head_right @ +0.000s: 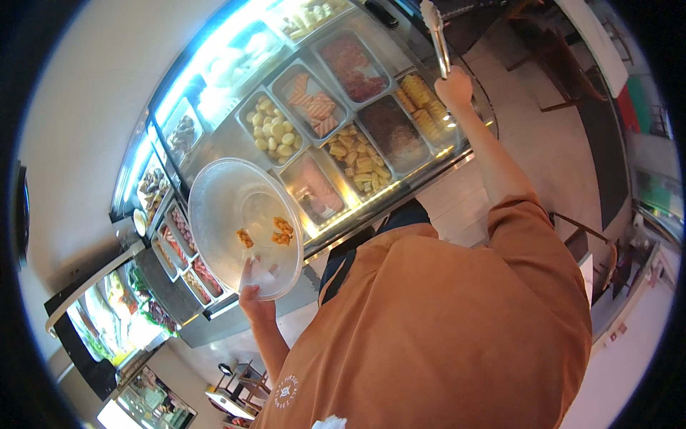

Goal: The person uses tongs to pick various vegetables and processed food items from a refrigerated display case and places them into a clear plastic bowl. The person then carries the bowl to a counter, weighs it, and interacts with a tablet before returning to the display case to continue adding items.

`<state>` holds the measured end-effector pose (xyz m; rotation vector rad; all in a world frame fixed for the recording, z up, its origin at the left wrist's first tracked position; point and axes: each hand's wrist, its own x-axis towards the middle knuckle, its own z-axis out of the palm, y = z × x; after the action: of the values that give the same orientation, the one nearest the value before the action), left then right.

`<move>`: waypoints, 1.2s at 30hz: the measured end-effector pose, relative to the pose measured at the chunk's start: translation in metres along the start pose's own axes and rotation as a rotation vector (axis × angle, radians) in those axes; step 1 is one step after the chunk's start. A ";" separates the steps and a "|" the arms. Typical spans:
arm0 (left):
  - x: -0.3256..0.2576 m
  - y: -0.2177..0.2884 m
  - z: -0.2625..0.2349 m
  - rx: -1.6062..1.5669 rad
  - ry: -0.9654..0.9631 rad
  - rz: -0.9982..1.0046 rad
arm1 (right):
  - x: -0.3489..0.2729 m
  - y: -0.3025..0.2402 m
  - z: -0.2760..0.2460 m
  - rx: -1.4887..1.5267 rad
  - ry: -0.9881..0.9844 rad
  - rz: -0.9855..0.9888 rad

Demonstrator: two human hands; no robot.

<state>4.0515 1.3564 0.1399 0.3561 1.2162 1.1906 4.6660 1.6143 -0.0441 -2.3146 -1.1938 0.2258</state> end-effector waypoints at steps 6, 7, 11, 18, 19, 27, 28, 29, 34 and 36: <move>-0.018 0.011 -0.016 0.035 0.187 0.008 | -0.007 -0.016 0.002 -0.049 -0.010 0.055; -0.019 0.012 -0.022 0.023 0.198 0.004 | -0.011 -0.019 0.004 -0.059 -0.011 0.096; -0.021 0.014 -0.048 -0.034 0.228 0.006 | -0.033 -0.039 0.020 0.013 -0.046 0.043; -0.012 0.014 -0.079 -0.067 0.218 -0.024 | -0.127 -0.095 0.047 0.170 -0.114 0.023; -0.010 0.015 -0.081 -0.060 0.224 -0.028 | -0.143 -0.105 0.050 0.225 -0.140 0.004; 0.005 0.028 -0.073 -0.001 0.128 0.005 | -0.258 -0.192 0.076 0.419 -0.393 -0.034; 0.010 0.028 -0.070 0.002 0.117 -0.010 | -0.269 -0.197 0.080 0.499 -0.504 0.028; 0.014 0.028 -0.066 0.000 0.115 -0.017 | -0.279 -0.200 0.084 0.515 -0.480 -0.057; 0.028 0.026 -0.055 0.000 0.055 -0.044 | -0.303 -0.174 0.100 0.802 -0.745 -0.083; 0.027 0.027 -0.056 0.015 0.032 -0.049 | -0.302 -0.143 0.098 0.662 -0.852 0.242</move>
<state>3.9871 1.3701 0.1246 0.3177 1.2561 1.1490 4.3473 1.4778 -0.0790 -1.7556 -0.9446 1.5516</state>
